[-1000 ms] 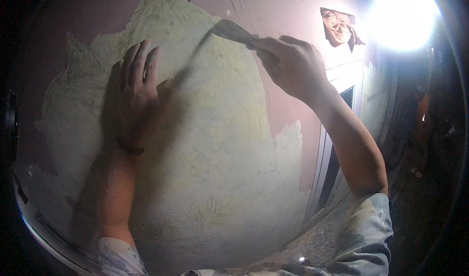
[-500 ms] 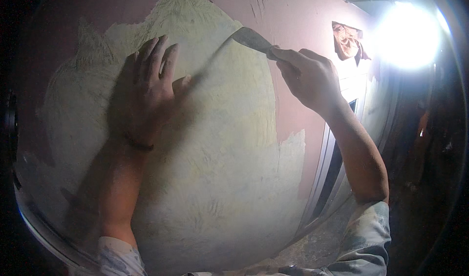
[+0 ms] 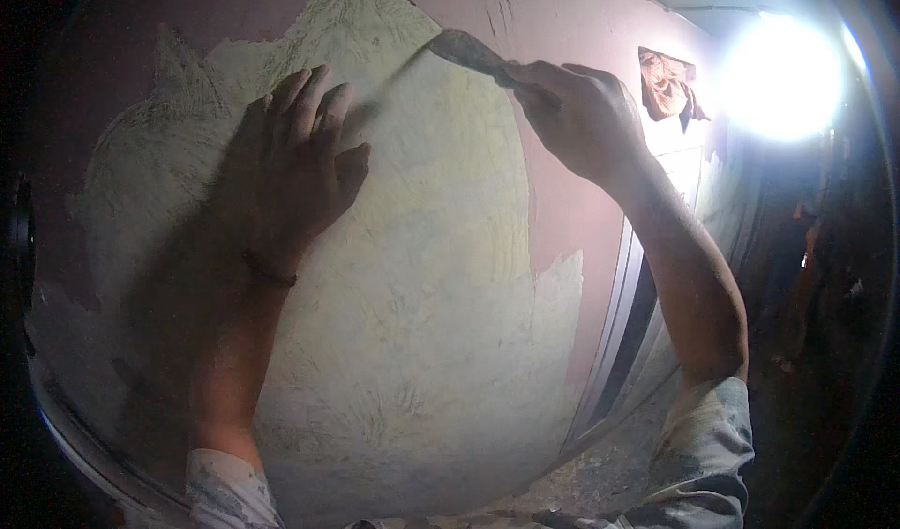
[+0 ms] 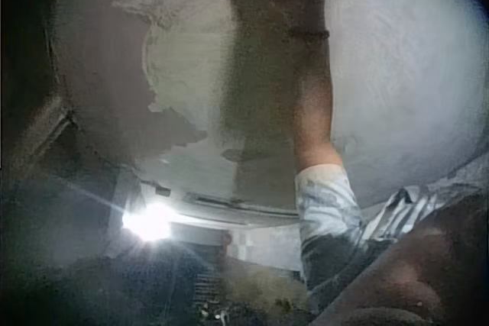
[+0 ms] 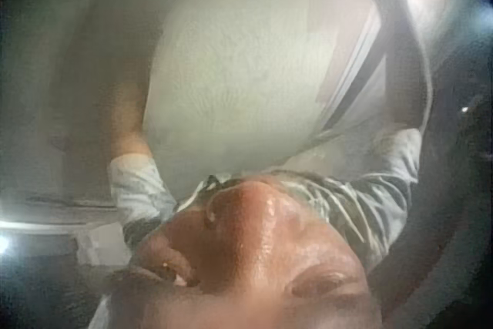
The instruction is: The person applies a light-colored plaster or skim coat to a pink wall using a trowel. They repeatedly spread and smooth the material across the surface, occasionally pausing to wipe the tool or adjust their position. A second person is briefly visible working nearby.
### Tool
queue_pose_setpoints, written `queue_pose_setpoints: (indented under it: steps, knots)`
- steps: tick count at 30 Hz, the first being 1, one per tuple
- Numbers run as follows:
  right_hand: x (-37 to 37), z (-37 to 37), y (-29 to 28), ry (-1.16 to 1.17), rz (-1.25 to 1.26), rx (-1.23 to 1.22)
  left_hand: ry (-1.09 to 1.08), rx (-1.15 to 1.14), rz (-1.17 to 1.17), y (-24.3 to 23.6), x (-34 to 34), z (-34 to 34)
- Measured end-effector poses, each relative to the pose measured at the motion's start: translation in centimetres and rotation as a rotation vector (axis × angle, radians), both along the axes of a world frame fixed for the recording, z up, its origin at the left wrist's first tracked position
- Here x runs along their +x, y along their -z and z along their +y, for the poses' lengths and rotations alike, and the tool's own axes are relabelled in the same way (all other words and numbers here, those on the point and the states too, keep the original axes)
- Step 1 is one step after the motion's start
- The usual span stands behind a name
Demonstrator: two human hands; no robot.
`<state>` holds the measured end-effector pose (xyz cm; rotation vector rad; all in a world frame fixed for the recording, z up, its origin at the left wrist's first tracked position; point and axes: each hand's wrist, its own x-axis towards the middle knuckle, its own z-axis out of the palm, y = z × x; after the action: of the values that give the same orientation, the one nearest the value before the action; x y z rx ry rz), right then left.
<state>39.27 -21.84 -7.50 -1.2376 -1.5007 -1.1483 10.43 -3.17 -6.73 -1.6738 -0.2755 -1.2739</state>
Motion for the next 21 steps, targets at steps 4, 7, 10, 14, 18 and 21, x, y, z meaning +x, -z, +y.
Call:
queue_pose_setpoints:
  steps: [4,7,10,14,18,21]
  knots:
    - [0.0,0.2,0.2,0.035,0.086,-0.054,0.03,0.023,-0.001,0.1,0.6,0.8]
    - [-0.3,0.6,-0.4,-0.04,0.016,0.006,0.021,0.03,-0.008,0.4,0.6,1.4]
    - [-0.3,1.0,-1.4,-0.029,-0.031,0.021,0.041,0.038,0.004,0.5,0.5,1.6]
    - [-0.4,1.2,-1.6,-0.051,-0.08,0.026,0.057,0.015,-0.015,0.7,0.7,1.5]
    - [-0.7,0.8,-1.4,0.034,0.075,-0.041,0.04,0.04,0.001,0.6,0.7,1.4]
    - [-0.8,0.6,-1.9,-0.031,-0.041,0.009,0.062,-0.015,-0.02,0.6,0.8,1.5]
